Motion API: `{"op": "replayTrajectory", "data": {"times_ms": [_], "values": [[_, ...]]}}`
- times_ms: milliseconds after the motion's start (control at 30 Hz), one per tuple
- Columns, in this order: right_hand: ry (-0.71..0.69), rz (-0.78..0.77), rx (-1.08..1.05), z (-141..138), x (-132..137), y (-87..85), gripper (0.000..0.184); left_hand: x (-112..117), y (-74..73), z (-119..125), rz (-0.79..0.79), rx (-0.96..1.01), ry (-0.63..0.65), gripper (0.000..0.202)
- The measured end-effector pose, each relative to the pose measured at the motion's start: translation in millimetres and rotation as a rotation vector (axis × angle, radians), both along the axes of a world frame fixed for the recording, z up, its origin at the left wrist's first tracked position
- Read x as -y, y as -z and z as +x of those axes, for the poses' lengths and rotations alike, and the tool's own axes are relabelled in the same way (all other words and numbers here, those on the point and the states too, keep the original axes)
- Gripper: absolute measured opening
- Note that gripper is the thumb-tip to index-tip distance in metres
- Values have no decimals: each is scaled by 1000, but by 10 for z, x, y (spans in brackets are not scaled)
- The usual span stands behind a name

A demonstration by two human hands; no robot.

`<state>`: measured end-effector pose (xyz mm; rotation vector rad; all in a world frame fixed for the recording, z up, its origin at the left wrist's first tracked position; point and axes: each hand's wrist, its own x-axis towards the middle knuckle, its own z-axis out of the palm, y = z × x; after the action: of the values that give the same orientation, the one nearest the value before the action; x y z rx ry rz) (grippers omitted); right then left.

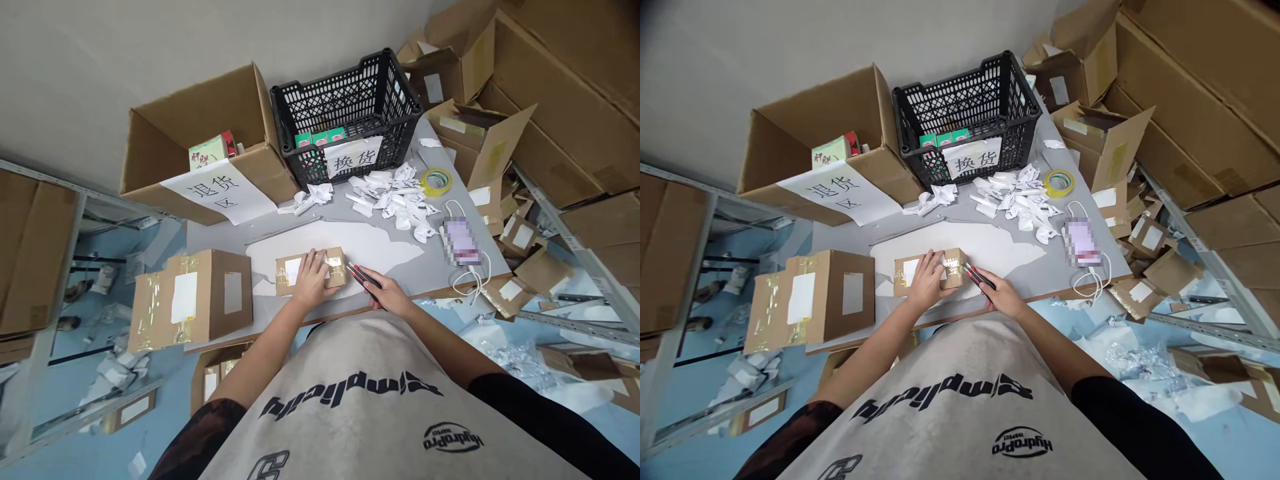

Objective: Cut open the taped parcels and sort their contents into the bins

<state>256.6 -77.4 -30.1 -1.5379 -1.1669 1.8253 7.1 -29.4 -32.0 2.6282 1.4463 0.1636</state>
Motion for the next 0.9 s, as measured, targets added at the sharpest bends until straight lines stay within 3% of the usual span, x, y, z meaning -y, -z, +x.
{"op": "replayTrajectory", "data": {"times_ms": [267, 433, 533, 667, 733, 900], "values": [[-7, -41, -87, 25, 35, -10, 56, -123, 16, 16, -7, 47, -8, 78], [-33, -10, -2, -22, 23, -50, 54, -188, -25, 40, -45, 14, -27, 100], [-74, 108, 178, -77, 47, -57, 51, -159, -12, 55, -34, -10, -54, 97], [-106, 415, 415, -157, 82, -73, 48, -107, 40, 52, -1, 5, -78, 98], [-130, 466, 480, -172, 76, -112, 49, -96, 64, 47, 13, 22, -87, 99], [-196, 321, 466, -110, -9, -258, 48, -84, 89, 43, 47, 45, -92, 100]]}}
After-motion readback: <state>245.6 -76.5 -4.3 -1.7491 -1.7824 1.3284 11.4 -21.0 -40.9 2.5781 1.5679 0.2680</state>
